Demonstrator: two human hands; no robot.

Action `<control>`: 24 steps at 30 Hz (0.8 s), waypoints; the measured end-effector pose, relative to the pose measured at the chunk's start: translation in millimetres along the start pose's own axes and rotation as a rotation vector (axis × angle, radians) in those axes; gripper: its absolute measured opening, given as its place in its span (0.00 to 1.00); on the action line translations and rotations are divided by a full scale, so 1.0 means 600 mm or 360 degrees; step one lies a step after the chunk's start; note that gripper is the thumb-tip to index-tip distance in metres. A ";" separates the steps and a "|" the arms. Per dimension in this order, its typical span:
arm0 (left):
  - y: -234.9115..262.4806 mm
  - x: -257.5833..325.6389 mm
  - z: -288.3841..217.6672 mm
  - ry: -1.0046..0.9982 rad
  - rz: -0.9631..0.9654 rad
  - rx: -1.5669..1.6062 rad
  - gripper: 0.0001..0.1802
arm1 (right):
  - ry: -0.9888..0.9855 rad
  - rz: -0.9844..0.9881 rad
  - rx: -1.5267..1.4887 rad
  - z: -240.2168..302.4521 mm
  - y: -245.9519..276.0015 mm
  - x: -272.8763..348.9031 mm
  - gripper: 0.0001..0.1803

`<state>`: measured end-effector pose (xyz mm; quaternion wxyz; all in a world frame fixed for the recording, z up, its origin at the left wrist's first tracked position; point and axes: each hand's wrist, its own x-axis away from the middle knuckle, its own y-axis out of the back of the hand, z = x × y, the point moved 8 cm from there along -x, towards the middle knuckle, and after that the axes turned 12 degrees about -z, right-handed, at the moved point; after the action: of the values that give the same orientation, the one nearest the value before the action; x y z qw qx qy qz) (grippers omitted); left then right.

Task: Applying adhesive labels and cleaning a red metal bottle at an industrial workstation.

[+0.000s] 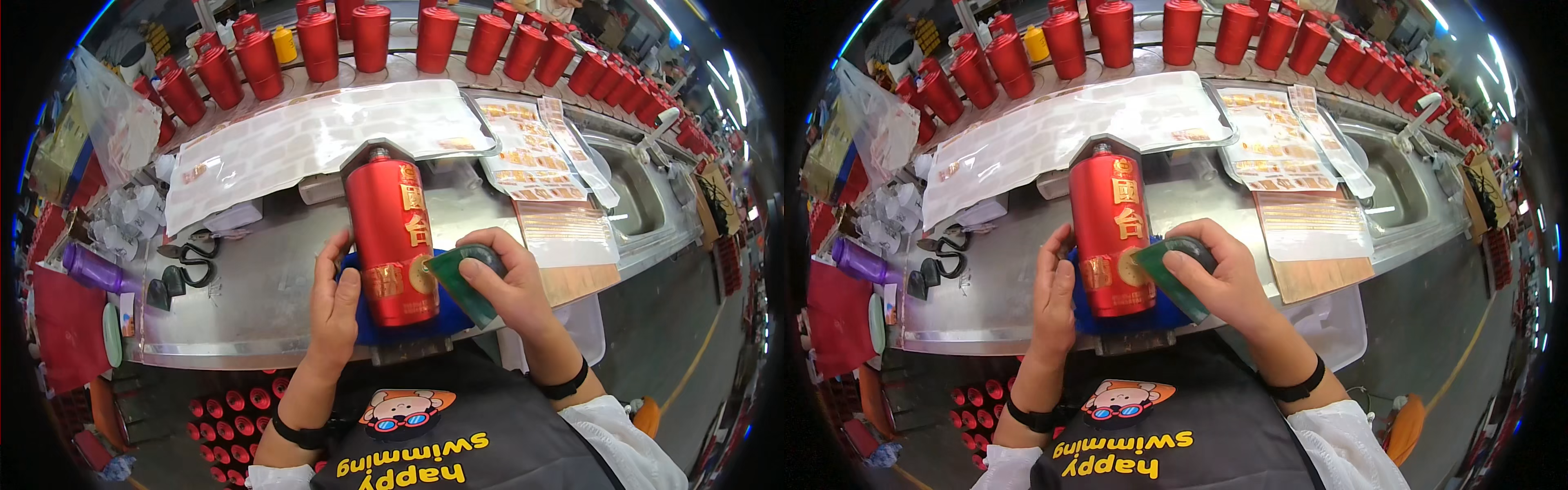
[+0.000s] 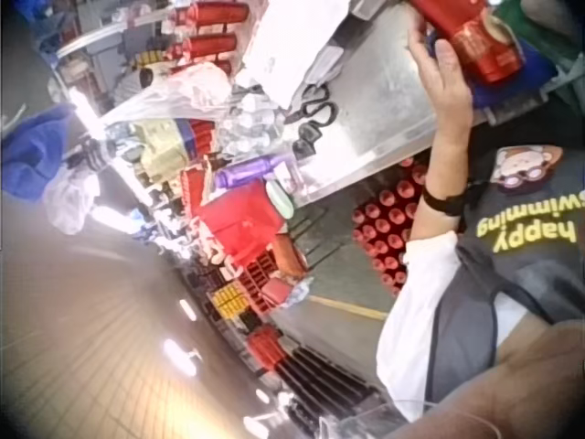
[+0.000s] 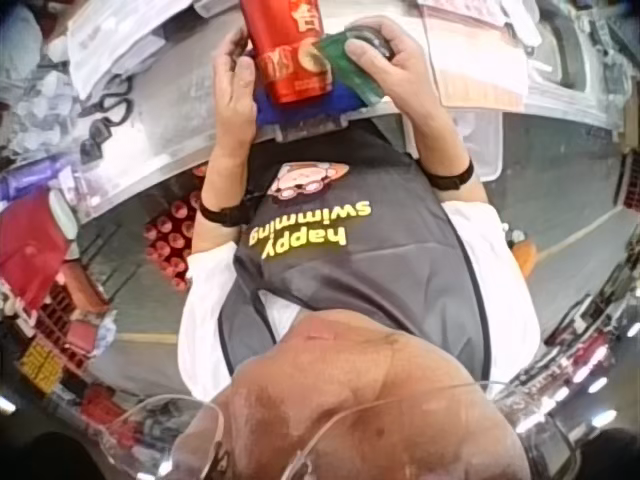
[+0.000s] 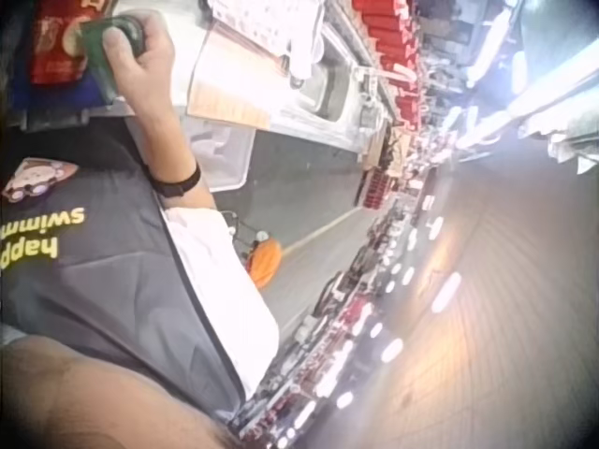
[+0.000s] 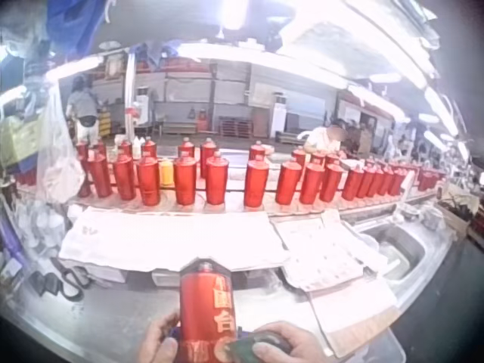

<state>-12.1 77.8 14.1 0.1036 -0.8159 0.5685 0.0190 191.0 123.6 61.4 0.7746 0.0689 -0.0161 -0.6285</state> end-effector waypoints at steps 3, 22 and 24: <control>0.008 0.022 0.004 0.0066 0.0107 0.0078 0.47 | -0.0022 -0.0052 -0.0038 -0.005 0.007 -0.003 0.13; 0.016 0.020 0.016 0.0091 -0.0007 0.0024 0.22 | 0.0124 0.0001 0.0019 0.039 0.028 -0.044 0.14; 0.013 0.017 0.013 0.0086 -0.0004 0.0049 0.22 | 0.0134 0.0002 -0.0014 0.037 0.025 -0.044 0.13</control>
<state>-15.2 67.0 3.7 0.1009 -0.8151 0.5703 -0.0119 197.8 150.6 86.8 0.7753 0.0920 0.0193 -0.6246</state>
